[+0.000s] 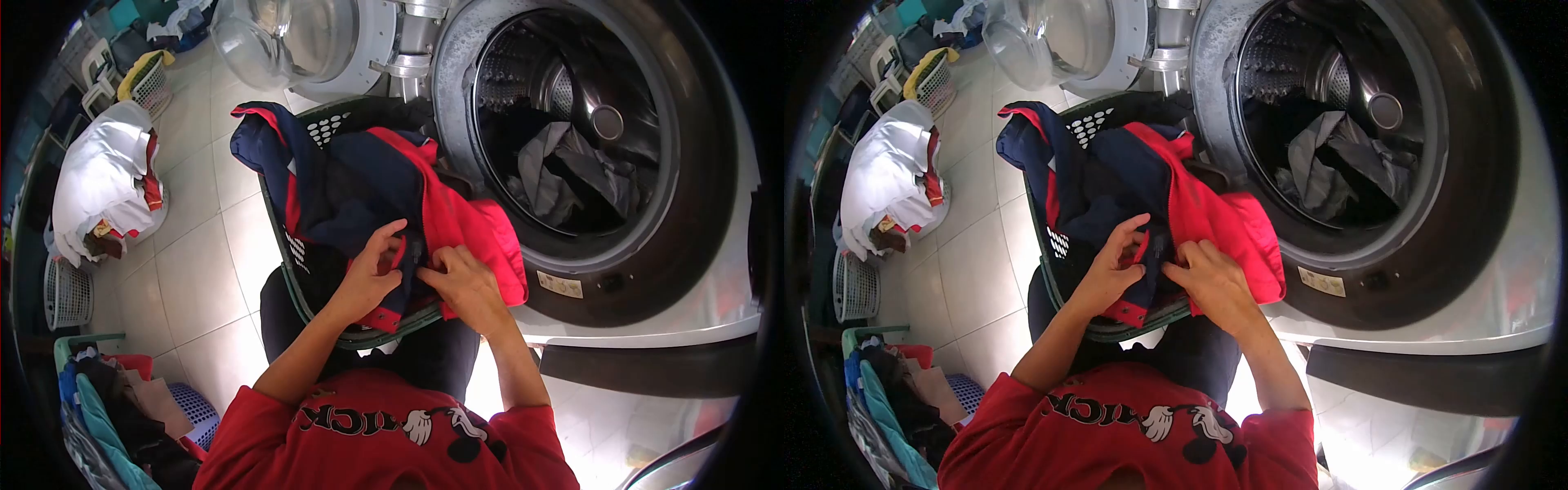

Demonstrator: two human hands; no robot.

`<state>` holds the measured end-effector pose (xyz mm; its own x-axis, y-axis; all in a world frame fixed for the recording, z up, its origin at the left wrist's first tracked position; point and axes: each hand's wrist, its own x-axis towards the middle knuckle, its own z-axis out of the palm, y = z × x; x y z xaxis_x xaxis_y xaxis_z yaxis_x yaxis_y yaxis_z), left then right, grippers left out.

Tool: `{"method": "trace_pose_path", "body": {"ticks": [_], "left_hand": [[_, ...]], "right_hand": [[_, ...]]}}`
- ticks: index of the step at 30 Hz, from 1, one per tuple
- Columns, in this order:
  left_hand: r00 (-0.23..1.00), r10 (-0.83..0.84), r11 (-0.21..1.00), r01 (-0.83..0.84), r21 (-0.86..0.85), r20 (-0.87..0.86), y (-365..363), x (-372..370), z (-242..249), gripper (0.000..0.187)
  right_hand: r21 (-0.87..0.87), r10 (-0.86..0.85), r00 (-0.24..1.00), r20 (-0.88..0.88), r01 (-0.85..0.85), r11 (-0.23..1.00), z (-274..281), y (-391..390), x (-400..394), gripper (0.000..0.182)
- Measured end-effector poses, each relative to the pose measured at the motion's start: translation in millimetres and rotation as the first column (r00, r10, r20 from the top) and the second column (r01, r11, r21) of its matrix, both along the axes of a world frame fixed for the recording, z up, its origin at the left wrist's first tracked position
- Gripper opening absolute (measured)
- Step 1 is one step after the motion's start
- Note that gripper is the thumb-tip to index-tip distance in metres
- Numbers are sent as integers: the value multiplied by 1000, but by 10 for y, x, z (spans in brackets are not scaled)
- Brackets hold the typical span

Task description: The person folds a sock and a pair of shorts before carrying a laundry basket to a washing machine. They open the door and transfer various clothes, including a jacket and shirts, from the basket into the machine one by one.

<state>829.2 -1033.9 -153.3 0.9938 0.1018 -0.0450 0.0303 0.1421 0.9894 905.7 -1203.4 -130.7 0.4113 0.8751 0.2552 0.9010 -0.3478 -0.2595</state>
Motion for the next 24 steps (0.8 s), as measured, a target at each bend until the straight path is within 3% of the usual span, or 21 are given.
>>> {"method": "trace_pose_path", "body": {"ticks": [3, 7, 10, 11, 12, 13, 14, 15, 16, 18, 19, 21, 22, 24], "left_hand": [[998, -22, 998, 25, -64, 57, 45, -4, -80, 68], [1000, -30, 983, 31, -179, 5, 77, -15, -40, 71], [998, 65, 965, -65, -253, -6, -38, -34, -52, 66], [993, 57, 998, -56, -17, 99, -111, -55, -61, 54], [979, 29, 971, -75, 225, 202, -186, -72, -66, 44], [949, -157, 934, 53, 354, 274, -298, -80, -92, 41], [859, -352, 859, 138, 493, 372, -426, -81, -113, 39], [800, -463, 746, 121, 655, 380, -614, -166, -111, 32], [751, -508, 675, 44, 737, 421, -799, -259, -253, 25], [681, -658, 593, 208, 778, 320, -923, -367, -215, 20], [653, -735, 567, 444, 694, 183, -964, -356, -237, 16], [522, -852, 345, 499, 795, 42, -946, -290, -354, 33], [528, -848, 344, 491, 801, 41, -923, -294, -363, 33], [585, -807, 433, 488, 758, 85, -811, -344, -176, 27]], "right_hand": [[-38, -47, 998, 50, 49, 998, -38, 11, -18, 23], [-101, -124, 992, 20, 126, 987, 47, 43, -10, 21], [199, -209, 972, -108, 227, 953, -98, 36, 97, 24], [201, -205, 973, -104, 222, 954, -78, 63, 150, 24], [275, -218, 926, -309, 307, 911, -48, 127, 231, 31], [325, -196, 839, -508, 398, 858, -18, 208, 304, 38], [185, -266, 894, -361, 348, 919, 28, 296, 402, 71], [200, -246, 900, -361, 332, 922, 80, 432, 445, 71], [-6, -312, 895, -319, 327, 945, 142, 594, 460, 84], [-318, -362, 914, -183, 293, 902, 134, 868, 502, 110], [-296, -346, 923, -167, 288, 911, 115, 963, 488, 110], [-402, -260, 946, -194, 165, 901, 29, 1067, 419, 85], [-395, -252, 949, -188, 162, 904, -151, 1138, 518, 85], [-187, -92, 893, -440, 9, 982, -563, 1164, 764, 47]]}}
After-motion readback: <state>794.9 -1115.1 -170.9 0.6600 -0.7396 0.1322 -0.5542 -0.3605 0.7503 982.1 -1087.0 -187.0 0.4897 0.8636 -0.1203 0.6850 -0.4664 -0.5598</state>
